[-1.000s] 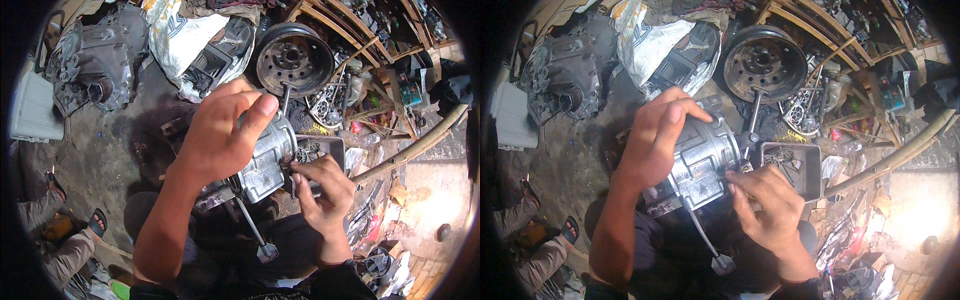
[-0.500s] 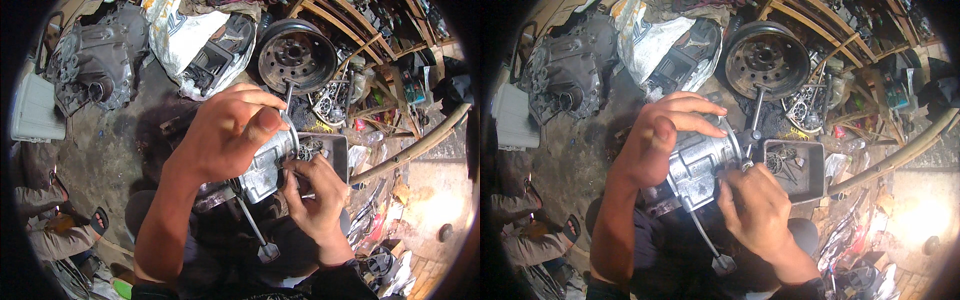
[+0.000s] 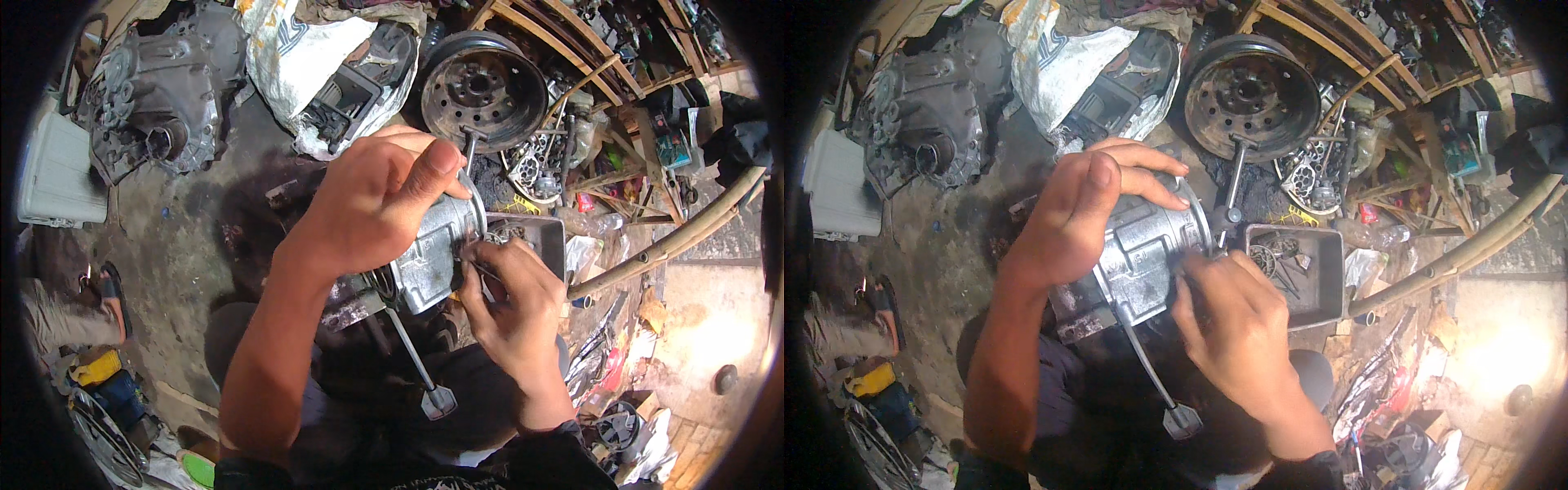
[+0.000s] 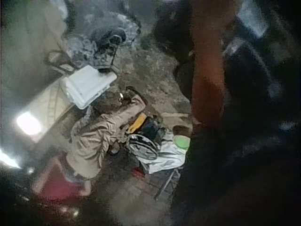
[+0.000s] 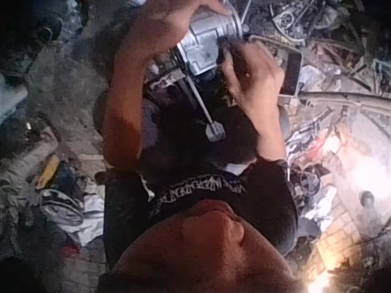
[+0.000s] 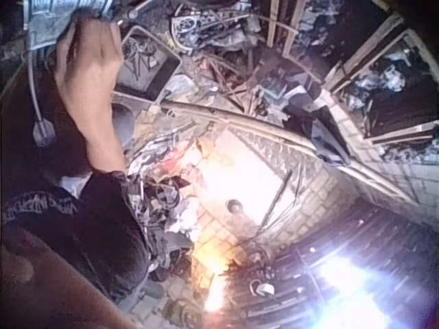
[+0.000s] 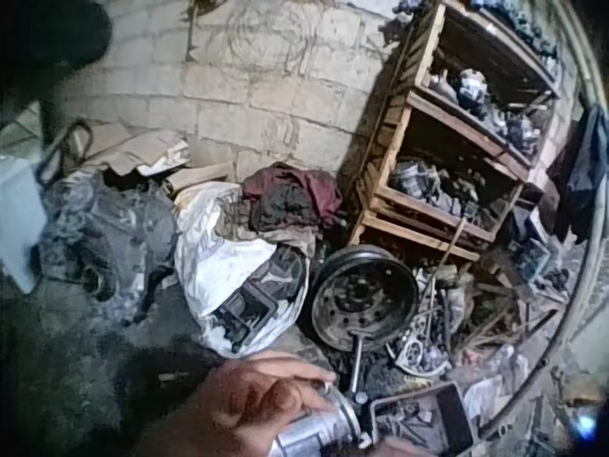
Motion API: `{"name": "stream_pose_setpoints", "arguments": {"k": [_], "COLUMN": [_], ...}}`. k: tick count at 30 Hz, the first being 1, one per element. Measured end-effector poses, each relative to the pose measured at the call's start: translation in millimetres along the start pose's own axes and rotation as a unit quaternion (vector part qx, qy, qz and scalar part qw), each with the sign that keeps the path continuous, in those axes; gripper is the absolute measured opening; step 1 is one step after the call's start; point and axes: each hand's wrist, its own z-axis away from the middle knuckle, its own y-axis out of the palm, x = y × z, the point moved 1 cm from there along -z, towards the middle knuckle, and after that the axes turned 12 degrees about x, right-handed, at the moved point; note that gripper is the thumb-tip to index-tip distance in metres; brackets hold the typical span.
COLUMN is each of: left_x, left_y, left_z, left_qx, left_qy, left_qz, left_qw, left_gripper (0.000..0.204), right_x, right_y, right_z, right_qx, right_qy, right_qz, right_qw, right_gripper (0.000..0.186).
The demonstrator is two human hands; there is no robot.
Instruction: The person is seated on the floor in a cluttered workshop, using a wrench to tighten bolts on a metallic mechanical component. They briefly pour liquid from a plastic bottle onto the part before continuing to tighten the bolts.
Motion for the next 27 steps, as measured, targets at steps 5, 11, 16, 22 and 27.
{"name": "stream_pose_setpoints", "arguments": {"k": [5,11,16,22,27], "left_x": [-8,1,-5,0,1], "left_y": [1,-2,2,2,1], "left_z": [-1,0,-4,-1,-4], "left_qx": [-0.005,-0.003,-0.008,0.005,-0.006], "left_qy": [-0.007,-0.005,-0.006,-0.008,0.014], "left_qz": [-0.012,-0.008,-0.025,-0.010,-0.025], "left_qw": [1.000,1.000,1.000,1.000,1.000], "left_gripper": [0.082,0.084,0.087,0.088,0.088], "right_x": [-3,-4,-8,-2,-8], "right_y": [-1,1,3,-4,11], "right_z": [-5,-1,-9,5,-17], "right_qx": [-0.022,0.010,-0.030,0.028,-0.044], "right_qy": [0.004,0.023,-0.032,-0.001,-0.048], "right_qz": [0.012,-0.014,0.006,-0.031,-0.012], "right_qw": [1.000,1.000,0.999,0.999,0.998], "right_gripper": [0.023,0.021,0.020,0.020,0.020]}}
